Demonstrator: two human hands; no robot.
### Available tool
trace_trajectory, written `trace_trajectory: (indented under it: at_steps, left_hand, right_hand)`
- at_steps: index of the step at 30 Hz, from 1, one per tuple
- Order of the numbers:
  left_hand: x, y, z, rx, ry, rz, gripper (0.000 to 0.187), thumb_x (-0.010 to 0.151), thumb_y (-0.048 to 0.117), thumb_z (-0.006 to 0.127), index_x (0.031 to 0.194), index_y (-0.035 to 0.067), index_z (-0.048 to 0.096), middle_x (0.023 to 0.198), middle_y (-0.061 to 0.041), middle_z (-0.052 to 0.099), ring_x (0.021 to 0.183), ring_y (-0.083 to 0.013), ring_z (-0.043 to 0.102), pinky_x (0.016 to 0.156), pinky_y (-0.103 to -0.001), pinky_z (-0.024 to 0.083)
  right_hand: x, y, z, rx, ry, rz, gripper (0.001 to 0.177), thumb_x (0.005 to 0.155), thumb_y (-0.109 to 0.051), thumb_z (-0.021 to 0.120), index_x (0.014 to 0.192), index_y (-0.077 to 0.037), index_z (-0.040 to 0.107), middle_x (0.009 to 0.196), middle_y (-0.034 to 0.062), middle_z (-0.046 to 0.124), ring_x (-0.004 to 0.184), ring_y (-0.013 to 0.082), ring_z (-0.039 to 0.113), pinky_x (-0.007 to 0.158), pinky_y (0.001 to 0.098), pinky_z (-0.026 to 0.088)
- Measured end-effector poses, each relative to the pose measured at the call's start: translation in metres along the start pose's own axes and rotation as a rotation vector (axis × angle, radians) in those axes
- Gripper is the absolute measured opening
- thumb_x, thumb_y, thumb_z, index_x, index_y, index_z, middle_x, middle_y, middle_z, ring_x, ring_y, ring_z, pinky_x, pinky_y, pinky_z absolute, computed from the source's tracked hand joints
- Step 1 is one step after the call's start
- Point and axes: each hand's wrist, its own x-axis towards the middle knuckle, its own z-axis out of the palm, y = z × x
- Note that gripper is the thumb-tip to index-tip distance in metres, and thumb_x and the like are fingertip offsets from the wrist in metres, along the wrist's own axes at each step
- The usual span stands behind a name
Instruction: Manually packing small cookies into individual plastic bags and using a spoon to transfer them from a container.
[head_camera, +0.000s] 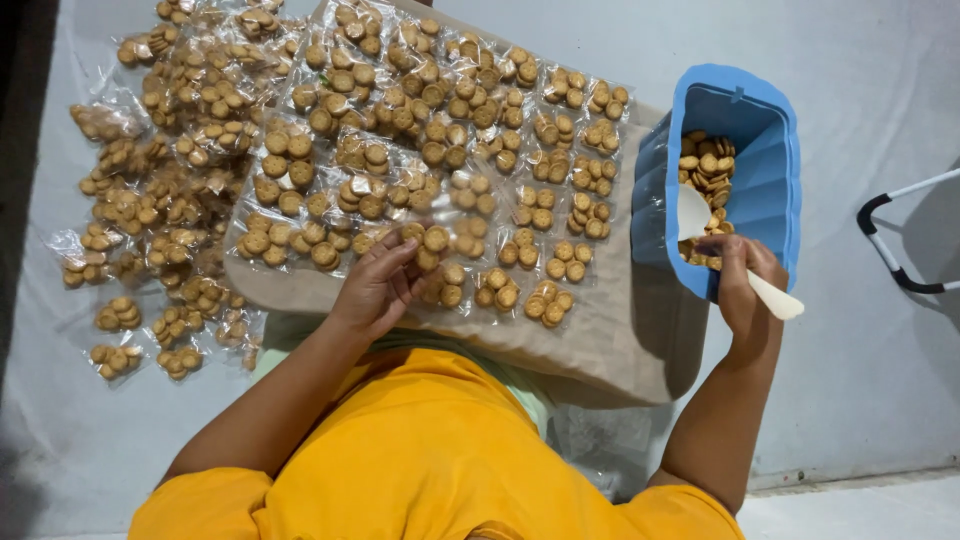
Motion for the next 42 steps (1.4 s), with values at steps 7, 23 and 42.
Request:
trace_trajectory:
  at_steps: [7,23,42]
  left_hand:
    - [-0.002,0.003,-0.01,-0.111,-0.143,-0.013,0.028,0.102,0.006,0.056,0.13,0.002,0.059,0.105,-0.009,0.07,0.09,-0.014,0.071,0.076,-0.025,0.062]
    - [0.0,0.0,-0.01,-0.102,-0.107,-0.044,0.033,0.102,0.006,0.056,0.134,-0.001,0.058,0.114,-0.013,0.07,0.102,-0.0202,0.071,0.086,-0.03,0.063]
    - [0.003,-0.007,-0.015,-0.106,-0.054,-0.065,0.03,0.101,0.006,0.057,0.13,0.002,0.059,0.112,-0.008,0.07,0.096,-0.0169,0.07,0.09,-0.033,0.061]
  right_hand:
    - [0.01,-0.02,0.007,-0.219,0.012,-0.063,0.037,0.111,-0.012,0.046,0.101,0.004,0.077,0.099,0.013,0.078,0.094,0.033,0.07,0.115,0.0486,0.041]
    - [0.006,-0.027,0.002,-0.055,0.095,0.116,0.034,0.113,-0.014,0.048,0.104,0.004,0.076,0.101,0.018,0.075,0.087,0.0273,0.066,0.08,0.0367,0.053]
    - [-0.008,-0.02,-0.013,0.377,0.143,0.283,0.037,0.109,-0.015,0.038,0.103,0.001,0.071,0.096,0.0137,0.072,0.094,0.0177,0.07,0.096,0.0251,0.054]
